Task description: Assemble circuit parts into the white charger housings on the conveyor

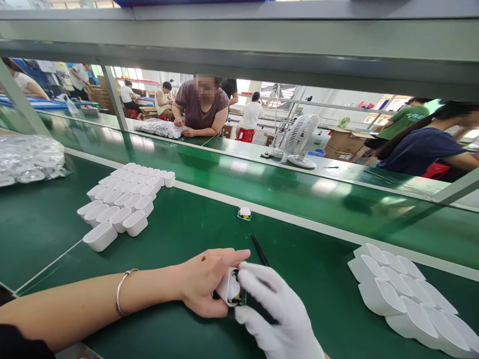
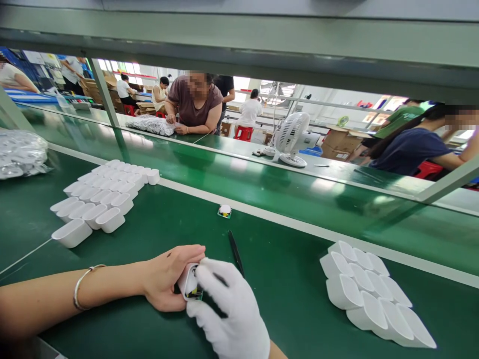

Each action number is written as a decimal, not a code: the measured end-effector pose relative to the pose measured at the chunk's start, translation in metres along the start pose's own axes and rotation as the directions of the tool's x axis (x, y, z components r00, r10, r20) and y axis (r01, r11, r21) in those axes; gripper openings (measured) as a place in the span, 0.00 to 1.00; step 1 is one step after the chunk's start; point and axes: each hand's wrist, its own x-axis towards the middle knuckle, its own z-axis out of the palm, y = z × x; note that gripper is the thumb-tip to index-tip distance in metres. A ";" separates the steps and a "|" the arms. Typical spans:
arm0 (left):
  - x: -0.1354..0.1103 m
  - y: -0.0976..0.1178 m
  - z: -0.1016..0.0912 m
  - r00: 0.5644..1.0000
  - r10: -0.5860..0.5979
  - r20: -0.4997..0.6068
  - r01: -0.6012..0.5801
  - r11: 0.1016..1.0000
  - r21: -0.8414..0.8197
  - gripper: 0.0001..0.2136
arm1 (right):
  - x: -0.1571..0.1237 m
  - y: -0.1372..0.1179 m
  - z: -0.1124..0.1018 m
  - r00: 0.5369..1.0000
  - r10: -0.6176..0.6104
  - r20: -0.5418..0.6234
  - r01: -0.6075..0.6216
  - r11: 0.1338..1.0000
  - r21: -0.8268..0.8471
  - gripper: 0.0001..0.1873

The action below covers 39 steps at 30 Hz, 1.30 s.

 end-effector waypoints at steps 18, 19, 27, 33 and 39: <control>0.009 0.010 -0.007 0.975 -0.219 0.042 0.220 0.975 -0.034 0.22 | 0.019 -0.018 0.001 0.816 0.525 0.242 -0.577 0.709 0.405 0.21; 0.010 0.009 -0.007 0.975 -0.219 0.028 0.220 0.973 -0.074 0.22 | 0.018 -0.018 0.001 0.823 0.514 0.243 -0.568 0.724 0.392 0.21; 0.008 0.004 -0.009 0.852 -0.471 0.231 0.516 0.831 -0.208 0.26 | 0.028 0.005 -0.034 0.937 0.202 -0.284 -0.313 0.845 -0.433 0.16; 0.007 0.003 -0.010 0.728 -0.595 0.340 0.663 0.737 -0.132 0.31 | 0.041 0.020 -0.052 0.858 0.508 -0.083 -0.433 0.626 -0.649 0.08; 0.012 0.004 -0.013 0.780 -0.530 0.332 0.598 0.788 -0.148 0.22 | 0.034 0.020 -0.055 0.876 0.472 -0.099 -0.383 0.554 -0.740 0.09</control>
